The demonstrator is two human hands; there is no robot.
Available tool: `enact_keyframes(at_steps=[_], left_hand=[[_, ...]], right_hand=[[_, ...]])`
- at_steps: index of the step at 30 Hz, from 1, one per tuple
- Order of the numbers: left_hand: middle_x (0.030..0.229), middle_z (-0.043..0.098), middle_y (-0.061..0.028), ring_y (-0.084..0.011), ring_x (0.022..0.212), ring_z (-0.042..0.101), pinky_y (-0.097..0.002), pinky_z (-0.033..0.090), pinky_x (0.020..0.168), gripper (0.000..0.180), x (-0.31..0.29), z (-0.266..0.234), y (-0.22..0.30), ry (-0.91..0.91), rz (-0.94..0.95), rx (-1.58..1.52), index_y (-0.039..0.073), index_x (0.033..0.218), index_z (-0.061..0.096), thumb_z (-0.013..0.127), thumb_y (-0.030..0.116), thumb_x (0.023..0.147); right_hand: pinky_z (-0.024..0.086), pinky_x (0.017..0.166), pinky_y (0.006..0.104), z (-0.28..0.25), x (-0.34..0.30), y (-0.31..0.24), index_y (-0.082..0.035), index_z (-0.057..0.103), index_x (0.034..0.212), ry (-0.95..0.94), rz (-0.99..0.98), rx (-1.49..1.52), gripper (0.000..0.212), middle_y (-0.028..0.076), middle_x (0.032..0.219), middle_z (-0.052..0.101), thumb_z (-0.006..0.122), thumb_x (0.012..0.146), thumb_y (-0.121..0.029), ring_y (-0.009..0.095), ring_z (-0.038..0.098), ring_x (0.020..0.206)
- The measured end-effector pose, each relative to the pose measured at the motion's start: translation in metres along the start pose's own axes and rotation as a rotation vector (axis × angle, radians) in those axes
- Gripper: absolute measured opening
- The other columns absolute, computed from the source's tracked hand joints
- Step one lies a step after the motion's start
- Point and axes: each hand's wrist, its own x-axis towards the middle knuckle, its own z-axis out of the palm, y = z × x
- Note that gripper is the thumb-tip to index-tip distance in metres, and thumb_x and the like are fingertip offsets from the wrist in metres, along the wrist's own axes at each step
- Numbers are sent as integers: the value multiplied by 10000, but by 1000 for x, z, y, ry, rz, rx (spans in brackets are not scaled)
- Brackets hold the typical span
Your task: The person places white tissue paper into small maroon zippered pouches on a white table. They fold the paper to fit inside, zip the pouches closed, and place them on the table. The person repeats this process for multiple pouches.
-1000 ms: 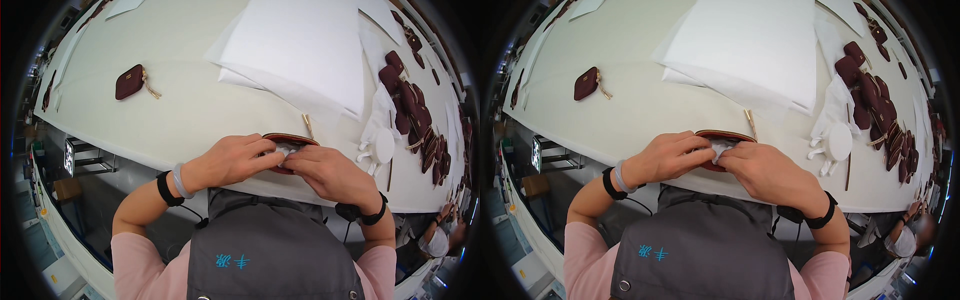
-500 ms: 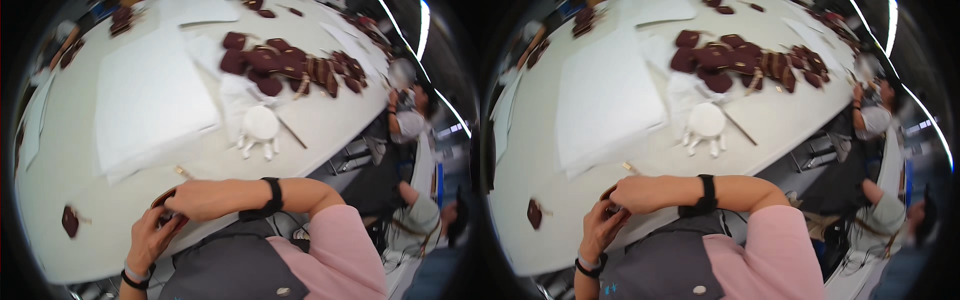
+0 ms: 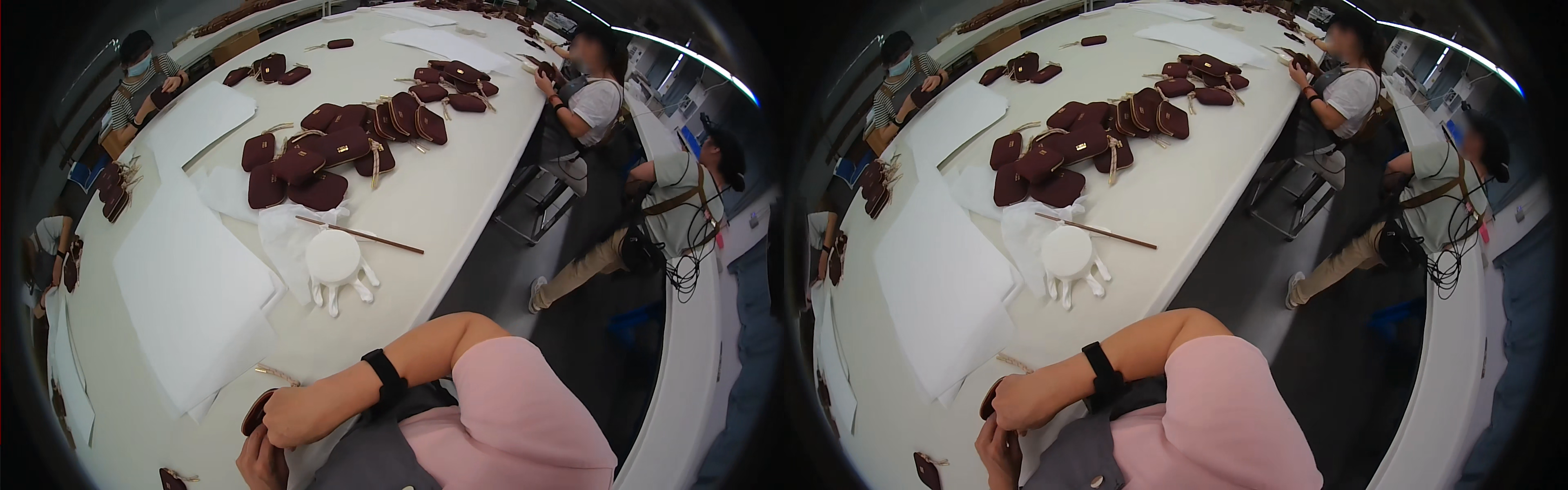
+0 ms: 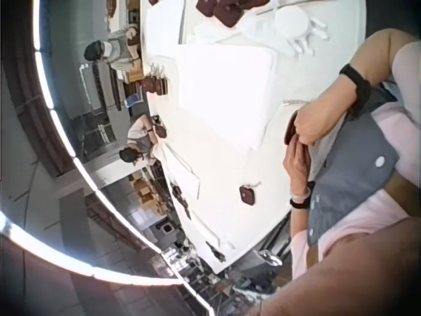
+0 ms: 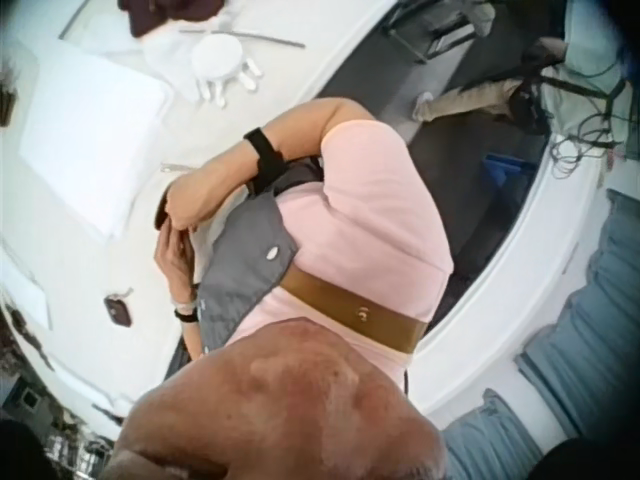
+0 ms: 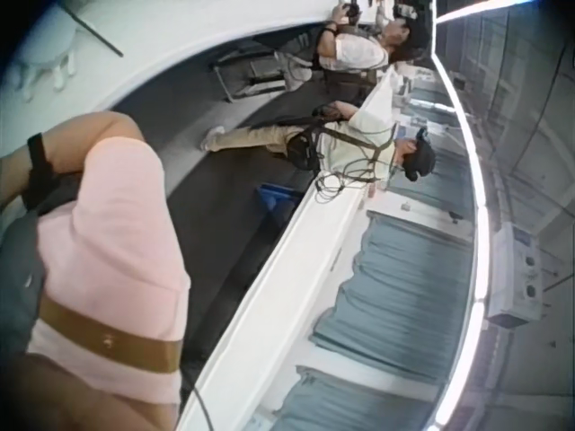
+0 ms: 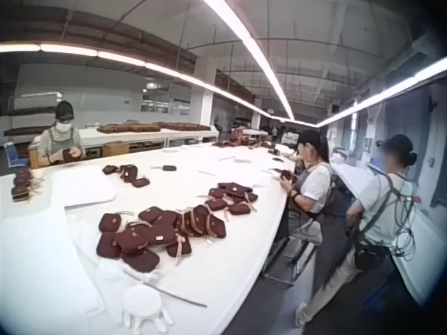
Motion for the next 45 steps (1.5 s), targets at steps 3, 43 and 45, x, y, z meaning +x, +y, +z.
enact_keyframes(at_steps=[3, 43, 45], left_hand=[[939, 709, -156, -327, 752, 687, -394, 530, 626, 185, 2, 8, 7, 62, -40, -24, -24, 1022, 717, 709, -27, 837], [713, 711, -131, -331, 706, 703, -439, 533, 565, 118, 32, 10, 14, 173, -159, -52, 62, 718, 714, 718, 179, 733], [685, 709, -142, -337, 616, 686, -452, 520, 530, 131, 50, 18, 16, 208, -135, 19, 89, 690, 742, 767, 202, 628]], right_hand=[[504, 516, 413, 11, -2, 9, -34, 651, 589, -11, 19, -76, 226, 151, 604, 657, 702, 762, -170, 325, 664, 581], [516, 602, 358, 2, 0, 23, 37, 636, 911, 53, 334, 234, 117, 137, 752, 677, 727, 873, -26, 248, 667, 629], [496, 603, 315, 0, -15, 32, 62, 636, 895, 64, 376, 139, 175, 130, 695, 689, 690, 948, -96, 150, 633, 636]])
